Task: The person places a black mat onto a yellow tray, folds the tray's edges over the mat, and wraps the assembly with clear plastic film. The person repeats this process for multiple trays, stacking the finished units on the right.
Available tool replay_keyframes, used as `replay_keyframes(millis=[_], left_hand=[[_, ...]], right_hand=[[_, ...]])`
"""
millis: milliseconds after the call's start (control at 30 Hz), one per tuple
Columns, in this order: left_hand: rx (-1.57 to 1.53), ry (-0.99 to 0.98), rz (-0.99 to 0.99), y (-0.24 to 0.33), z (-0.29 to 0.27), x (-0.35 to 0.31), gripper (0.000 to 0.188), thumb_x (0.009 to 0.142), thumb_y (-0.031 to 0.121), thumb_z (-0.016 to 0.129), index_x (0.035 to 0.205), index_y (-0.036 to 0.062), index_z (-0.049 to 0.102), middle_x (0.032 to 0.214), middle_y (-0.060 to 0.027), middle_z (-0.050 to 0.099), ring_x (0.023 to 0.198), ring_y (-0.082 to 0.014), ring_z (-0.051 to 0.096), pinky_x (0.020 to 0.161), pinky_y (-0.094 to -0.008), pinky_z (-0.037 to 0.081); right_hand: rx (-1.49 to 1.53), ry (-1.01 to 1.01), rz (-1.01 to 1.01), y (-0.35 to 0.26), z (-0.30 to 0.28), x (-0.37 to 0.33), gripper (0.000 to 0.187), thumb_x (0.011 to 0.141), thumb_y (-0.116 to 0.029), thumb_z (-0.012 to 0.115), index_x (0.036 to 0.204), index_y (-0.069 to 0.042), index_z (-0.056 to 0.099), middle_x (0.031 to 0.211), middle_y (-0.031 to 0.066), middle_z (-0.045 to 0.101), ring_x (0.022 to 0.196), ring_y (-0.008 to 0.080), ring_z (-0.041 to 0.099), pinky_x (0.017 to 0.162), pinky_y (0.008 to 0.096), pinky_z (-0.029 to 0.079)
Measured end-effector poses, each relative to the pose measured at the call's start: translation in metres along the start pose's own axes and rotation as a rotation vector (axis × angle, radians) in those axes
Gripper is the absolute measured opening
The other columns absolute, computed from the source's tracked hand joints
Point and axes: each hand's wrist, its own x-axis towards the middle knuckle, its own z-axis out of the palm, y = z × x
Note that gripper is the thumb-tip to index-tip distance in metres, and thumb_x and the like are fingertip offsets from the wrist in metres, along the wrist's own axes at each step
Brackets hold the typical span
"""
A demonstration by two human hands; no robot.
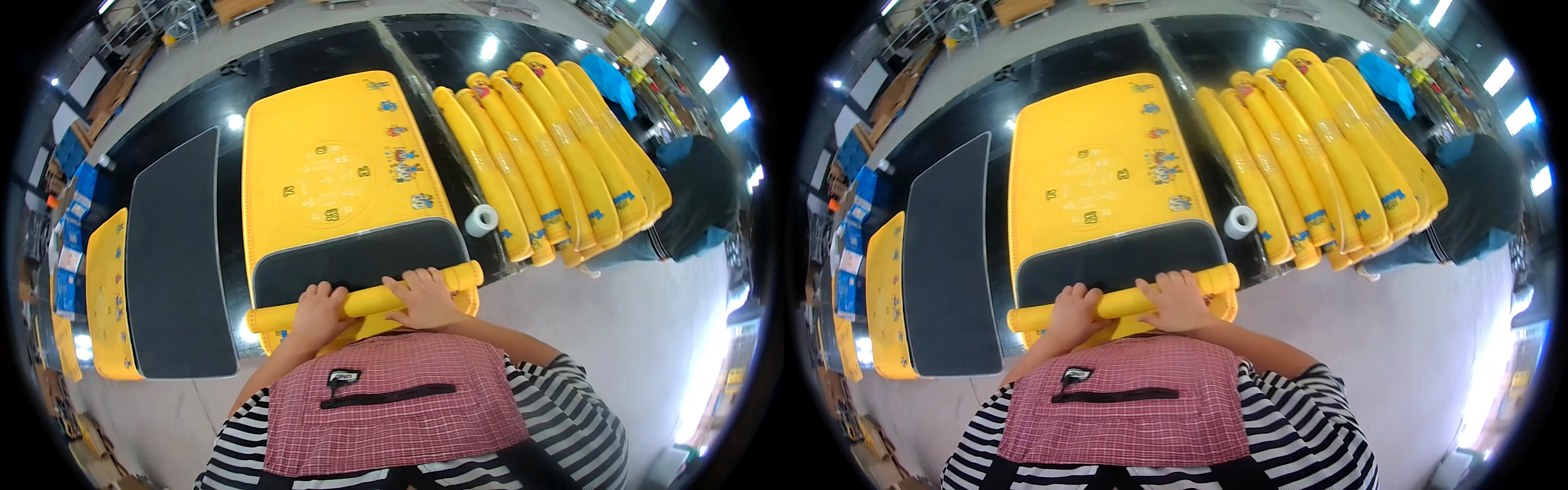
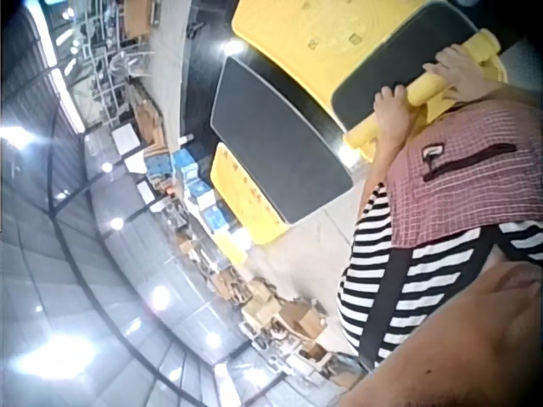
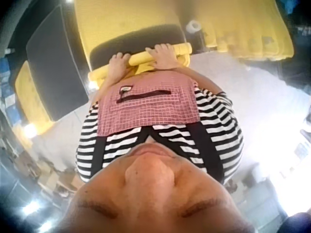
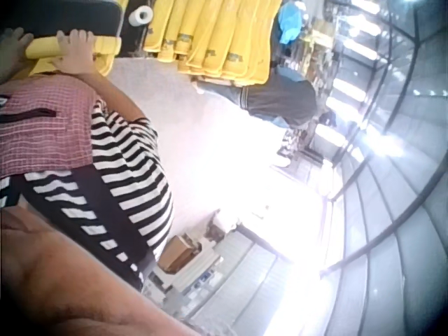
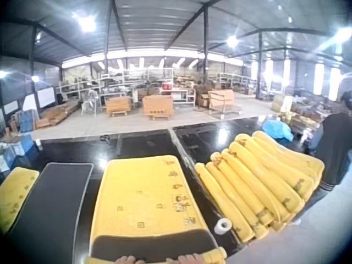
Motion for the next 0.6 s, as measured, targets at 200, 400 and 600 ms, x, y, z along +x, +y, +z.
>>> replay_keyframes(millis=[200, 400, 600], left_hand=[[0.016, 0.108, 0.165, 0.003, -0.012, 0.025, 0.077, 0.071, 0.036, 0.085, 0.136, 0.007, 0.057, 0.123, -0.0147, 0.057, 0.114, -0.0363, 0.054, 0.098, -0.0481, 0.043], [-0.014, 0.202, 0.114, -0.001, 0.012, 0.059, 0.076, 0.069, 0.038, 0.082, 0.134, 0.0062, 0.058, 0.119, -0.0152, 0.059, 0.111, -0.0376, 0.056, 0.098, -0.0485, 0.045], [-0.03, 0.155, 0.071, 0.004, 0.009, 0.059, 0.073, 0.067, 0.033, 0.085, 0.131, 0.0073, 0.061, 0.115, -0.0124, 0.059, 0.108, -0.0338, 0.056, 0.097, -0.047, 0.044]], right_hand=[[-0.106, 0.198, -0.058, 0.024, 0.0, 0.061, 0.061, 0.092, -0.054, 0.065, 0.133, -0.009, 0.066, 0.126, 0.0174, 0.062, 0.121, 0.0335, 0.054, 0.106, 0.0465, 0.038], [0.13, 0.217, 0.021, 0.058, -0.007, 0.104, 0.041, 0.089, -0.036, 0.07, 0.12, -0.009, 0.07, 0.117, 0.0156, 0.066, 0.118, 0.0339, 0.059, 0.103, 0.0444, 0.045], [0.124, 0.595, 0.715, 0.122, -0.076, 0.036, 0.038, 0.093, -0.026, 0.068, 0.124, -0.005, 0.063, 0.117, 0.0213, 0.069, 0.109, 0.037, 0.067, 0.093, 0.0465, 0.055]])
